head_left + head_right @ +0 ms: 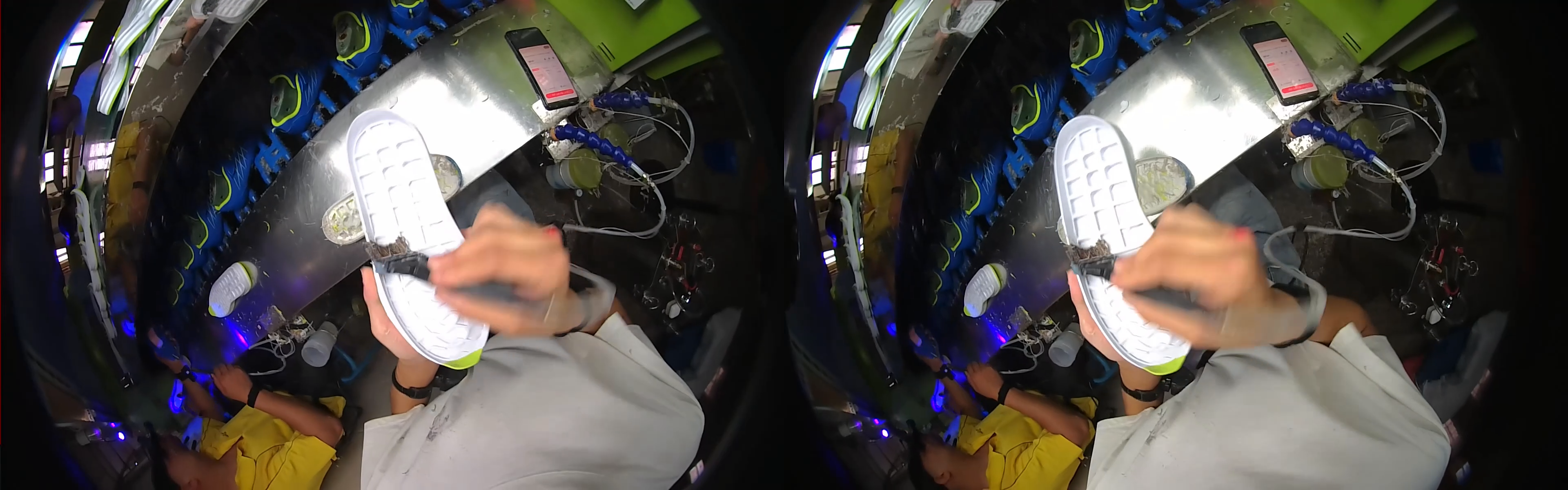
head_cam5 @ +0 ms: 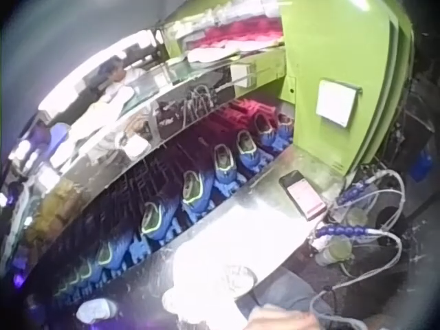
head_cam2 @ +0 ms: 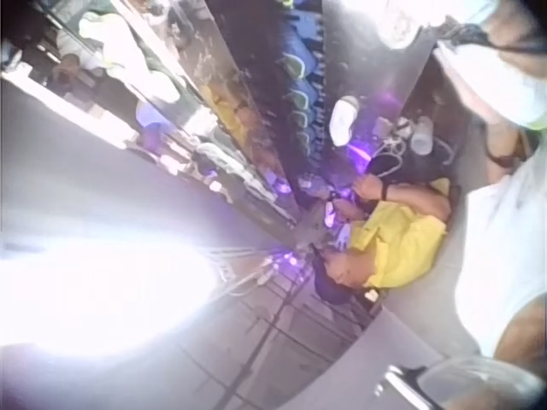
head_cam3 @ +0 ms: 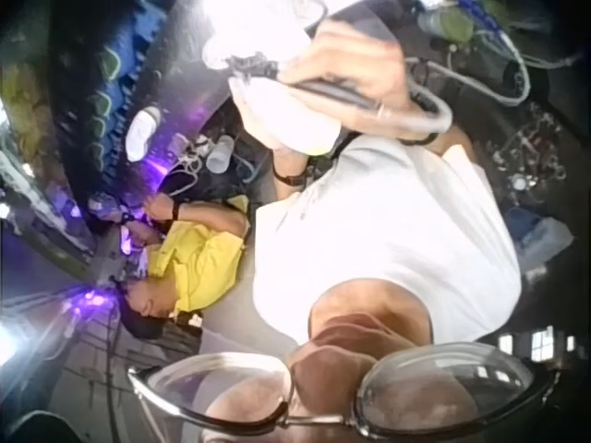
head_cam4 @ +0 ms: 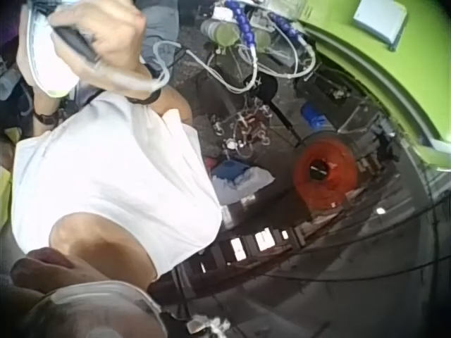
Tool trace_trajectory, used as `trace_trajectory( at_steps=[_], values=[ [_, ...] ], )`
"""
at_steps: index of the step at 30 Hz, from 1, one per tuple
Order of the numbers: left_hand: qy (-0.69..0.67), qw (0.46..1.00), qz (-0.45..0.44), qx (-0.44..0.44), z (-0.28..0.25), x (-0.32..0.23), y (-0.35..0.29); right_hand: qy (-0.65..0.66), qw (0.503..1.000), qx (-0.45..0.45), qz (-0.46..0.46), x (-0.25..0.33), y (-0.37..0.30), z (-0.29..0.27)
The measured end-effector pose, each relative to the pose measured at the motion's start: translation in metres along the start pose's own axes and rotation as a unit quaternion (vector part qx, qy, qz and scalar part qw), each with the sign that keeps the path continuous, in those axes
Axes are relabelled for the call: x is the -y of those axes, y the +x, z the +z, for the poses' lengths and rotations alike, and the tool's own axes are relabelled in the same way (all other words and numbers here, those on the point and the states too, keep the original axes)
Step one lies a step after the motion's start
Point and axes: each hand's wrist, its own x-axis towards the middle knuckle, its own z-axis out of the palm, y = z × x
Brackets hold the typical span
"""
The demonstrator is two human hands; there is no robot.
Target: Applying liquid to shoe soles using a brush in a manufacturing setting.
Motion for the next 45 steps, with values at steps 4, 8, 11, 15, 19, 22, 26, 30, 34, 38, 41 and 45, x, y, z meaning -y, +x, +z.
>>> trace_trajectory(
  at_steps=[4, 8, 11, 15, 19, 22, 26, 30, 34, 38, 41, 45],
  values=[
    [0.16, 0.97, -0.137, 0.121, 0.008, -0.027, 0.019, 0.248, 0.953, 0.175, 0.009, 0.013, -0.013, -0.005],
    [0.25, 0.968, 0.02, -0.001, 0.035, 0.0, 0.021, 0.204, 0.964, 0.097, 0.143, -0.004, -0.012, -0.019],
    [0.272, 0.954, -0.111, 0.065, 0.032, -0.035, 0.03, 0.171, 0.935, 0.309, -0.017, 0.019, 0.014, -0.034],
    [0.329, 0.942, -0.064, -0.02, 0.055, -0.025, 0.015, 0.012, 0.989, 0.141, 0.044, 0.011, 0.019, -0.058],
    [0.453, 0.889, -0.011, -0.069, 0.036, -0.041, 0.01, 0.111, 0.972, 0.205, 0.027, 0.019, -0.012, -0.015],
    [0.186, 0.97, -0.112, 0.107, 0.034, -0.045, 0.004, 0.207, 0.944, 0.235, 0.101, 0.051, -0.003, 0.005],
    [0.173, 0.968, -0.102, 0.152, 0.032, -0.043, 0.001, 0.309, 0.91, 0.256, 0.108, 0.034, 0.0, 0.014],
    [0.2, 0.963, -0.083, 0.159, 0.036, -0.049, 0.003, 0.255, 0.953, 0.126, 0.106, 0.017, 0.004, -0.03],
    [0.212, 0.976, 0.019, 0.051, 0.042, -0.035, -0.003, 0.047, 0.963, 0.263, -0.038, 0.034, 0.009, -0.023],
    [0.048, 0.977, -0.097, 0.183, 0.033, -0.052, -0.005, 0.144, 0.965, 0.211, -0.059, 0.049, 0.0, 0.009],
    [0.008, 0.967, -0.115, 0.227, 0.032, -0.049, -0.005, 0.245, 0.948, 0.172, -0.109, 0.033, 0.011, 0.006],
    [-0.009, 0.96, -0.127, 0.248, -0.004, -0.057, 0.01, 0.178, 0.948, 0.23, 0.132, 0.051, 0.003, 0.006]
  ],
)
